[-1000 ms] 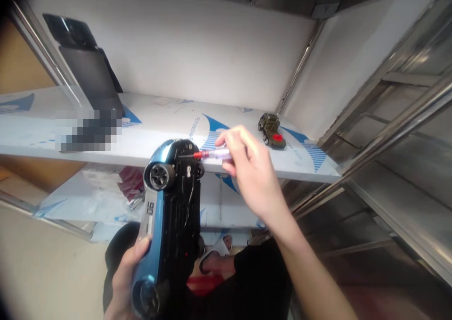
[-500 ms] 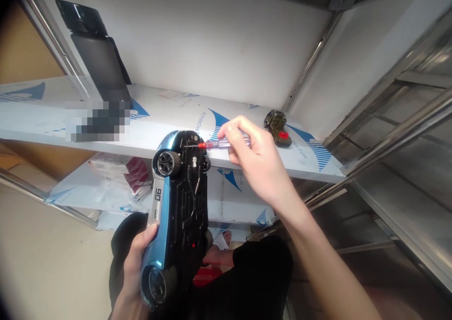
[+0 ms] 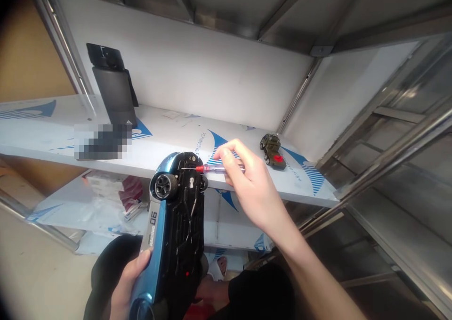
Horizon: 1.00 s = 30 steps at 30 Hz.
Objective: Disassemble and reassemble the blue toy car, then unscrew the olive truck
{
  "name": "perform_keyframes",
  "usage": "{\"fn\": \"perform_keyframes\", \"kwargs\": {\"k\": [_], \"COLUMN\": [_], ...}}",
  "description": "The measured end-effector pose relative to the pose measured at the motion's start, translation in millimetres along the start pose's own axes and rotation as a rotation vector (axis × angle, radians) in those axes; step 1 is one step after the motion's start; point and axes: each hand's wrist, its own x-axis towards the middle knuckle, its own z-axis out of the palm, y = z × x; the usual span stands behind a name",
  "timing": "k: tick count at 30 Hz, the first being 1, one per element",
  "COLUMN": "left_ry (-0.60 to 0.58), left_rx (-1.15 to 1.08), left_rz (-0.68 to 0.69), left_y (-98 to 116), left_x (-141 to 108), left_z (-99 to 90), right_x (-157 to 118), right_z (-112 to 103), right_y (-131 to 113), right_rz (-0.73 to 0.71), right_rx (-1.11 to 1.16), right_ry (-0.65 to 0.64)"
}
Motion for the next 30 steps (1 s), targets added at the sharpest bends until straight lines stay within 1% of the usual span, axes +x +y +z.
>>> {"fn": "perform_keyframes", "kwargs": {"k": [5, 10, 14, 17, 20, 25, 27, 30], "left_ry": [-0.021, -0.024, -0.022, 0.000, 0.016, 0.005, 0.006, 0.028], "left_rx": [0.009, -0.055, -0.038, 0.009, 0.034, 0.013, 0.018, 0.082], "left_rz": [0.005, 0.059, 0.058, 0.026, 0.009, 0.089, 0.080, -0.021], "left_y": [0.7, -11.6, -15.5, -10.7, -5.6, -3.3, -1.0, 5.1], "left_x": [1.4, 8.7, 14.8, 15.8, 14.2, 13.1, 15.1, 21.7], "left_z": [1.5, 8.6, 4.5, -2.6, -3.5, 2.0, -3.3, -22.0], "right_x": [1.4, 0.1, 1.4, 3.0, 3.1, 3.5, 4.8, 7.9], "right_z": [-8.3, -13.1, -12.2, -9.9, -7.2, -6.4, -7.6, -10.2], "right_y": [-3.7, -5.2, -9.3, -10.8, -9.2, -7.9, -9.0, -10.7], "right_rz": [-0.079, -0.144, -0.181, -0.128, -0.049, -0.085, -0.113, -0.158], "right_rx": [-0.068, -0.108, -0.143, -0.145, -0.130, -0.125, -0.142, -0.164], "right_ry": [-0.013, 0.001, 0.009, 0.030, 0.018, -0.053, -0.072, -0.101]}}
